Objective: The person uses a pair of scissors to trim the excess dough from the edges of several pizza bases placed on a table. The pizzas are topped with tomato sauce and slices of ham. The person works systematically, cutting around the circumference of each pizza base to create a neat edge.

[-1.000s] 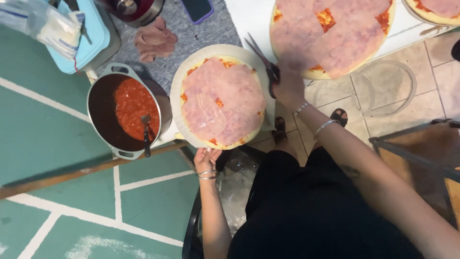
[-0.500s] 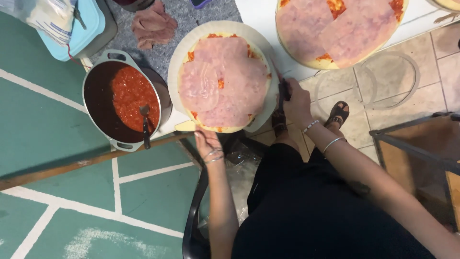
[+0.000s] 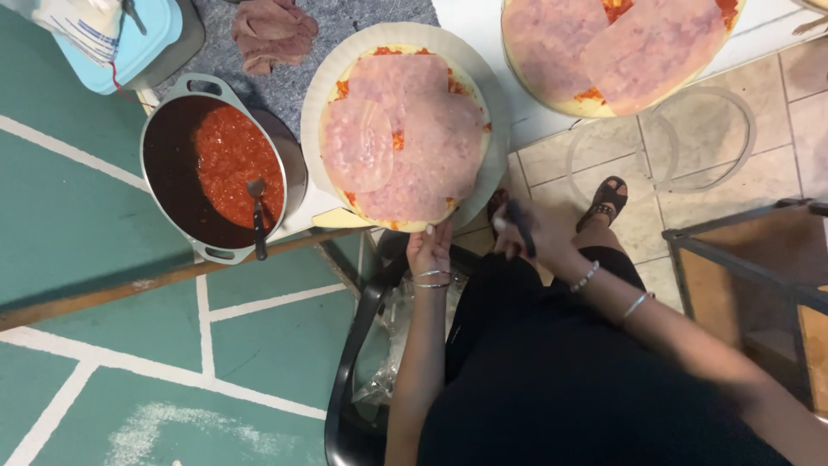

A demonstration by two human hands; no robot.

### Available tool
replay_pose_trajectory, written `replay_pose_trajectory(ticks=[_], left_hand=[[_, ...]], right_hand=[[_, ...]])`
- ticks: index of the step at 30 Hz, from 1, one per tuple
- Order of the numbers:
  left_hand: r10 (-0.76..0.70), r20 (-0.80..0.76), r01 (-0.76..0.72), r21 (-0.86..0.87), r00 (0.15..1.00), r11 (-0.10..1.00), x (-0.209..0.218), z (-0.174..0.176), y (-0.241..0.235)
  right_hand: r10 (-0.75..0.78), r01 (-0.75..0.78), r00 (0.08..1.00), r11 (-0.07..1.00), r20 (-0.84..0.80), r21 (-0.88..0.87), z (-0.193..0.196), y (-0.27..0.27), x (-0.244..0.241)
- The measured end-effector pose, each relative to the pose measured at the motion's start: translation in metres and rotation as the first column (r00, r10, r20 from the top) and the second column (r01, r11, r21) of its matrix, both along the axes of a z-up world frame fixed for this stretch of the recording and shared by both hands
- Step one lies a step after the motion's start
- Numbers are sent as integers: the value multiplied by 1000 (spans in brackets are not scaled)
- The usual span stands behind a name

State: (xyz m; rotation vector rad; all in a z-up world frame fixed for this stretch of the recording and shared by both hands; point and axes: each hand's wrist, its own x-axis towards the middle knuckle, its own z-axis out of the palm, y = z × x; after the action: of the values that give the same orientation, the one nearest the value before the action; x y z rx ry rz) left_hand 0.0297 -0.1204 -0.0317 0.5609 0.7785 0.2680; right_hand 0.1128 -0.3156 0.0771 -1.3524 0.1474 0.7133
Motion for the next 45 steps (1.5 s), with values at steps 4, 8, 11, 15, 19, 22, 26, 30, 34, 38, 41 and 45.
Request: replay_pose_trajectory(ticks=[4, 8, 11, 15, 19, 22, 26, 30, 34, 38, 41, 45], left_hand=[[-7, -18, 7, 3, 1000, 1000, -1, -6, 2], [-6, -56, 5, -12, 998, 1000, -7, -7, 6], [-17, -72, 16, -8, 997, 1000, -2, 11, 5], [-3, -85, 3, 1, 996, 1000, 1, 23, 5], [-26, -88, 28, 28, 996, 999, 8, 43, 1], [-19, -87, 22, 24, 996, 999, 8, 44, -4], [-20, -69, 19, -15, 997, 1000, 8, 31, -3], [5, -71, -7, -29, 997, 1000, -1, 10, 2], [-19, -65, 18, -15, 998, 1000, 9, 38, -2], [-4, -58, 2, -37, 998, 999, 10, 36, -3], [-2, -64, -1, -36, 998, 999, 13, 54, -6], [-19, -58, 16, -46, 998, 999, 10, 46, -1]], right_hand=[[70, -48, 979, 991, -190, 122, -25, 0, -24], [91, -50, 970, 982, -224, 185, -22, 3, -22], [89, -36, 975, 968, -205, 248, -31, 13, -18], [22, 30, 985, 956, -172, 292, -25, 26, -7], [-43, 94, 983, 953, -181, 287, -25, 37, -4], [-126, 193, 960, 944, -249, 266, -16, 43, -6], [-173, 269, 930, 922, -323, 280, -21, 47, -14], [-95, 203, 928, 939, -359, 276, 36, 40, -11], [-64, 187, 891, 954, -449, 233, 16, 38, -22], [-82, 205, 905, 943, -416, 261, -12, 48, -13], [-100, 182, 944, 953, -315, 242, -7, 53, 3], [-180, 195, 977, 970, -113, 144, -33, 60, 14]])
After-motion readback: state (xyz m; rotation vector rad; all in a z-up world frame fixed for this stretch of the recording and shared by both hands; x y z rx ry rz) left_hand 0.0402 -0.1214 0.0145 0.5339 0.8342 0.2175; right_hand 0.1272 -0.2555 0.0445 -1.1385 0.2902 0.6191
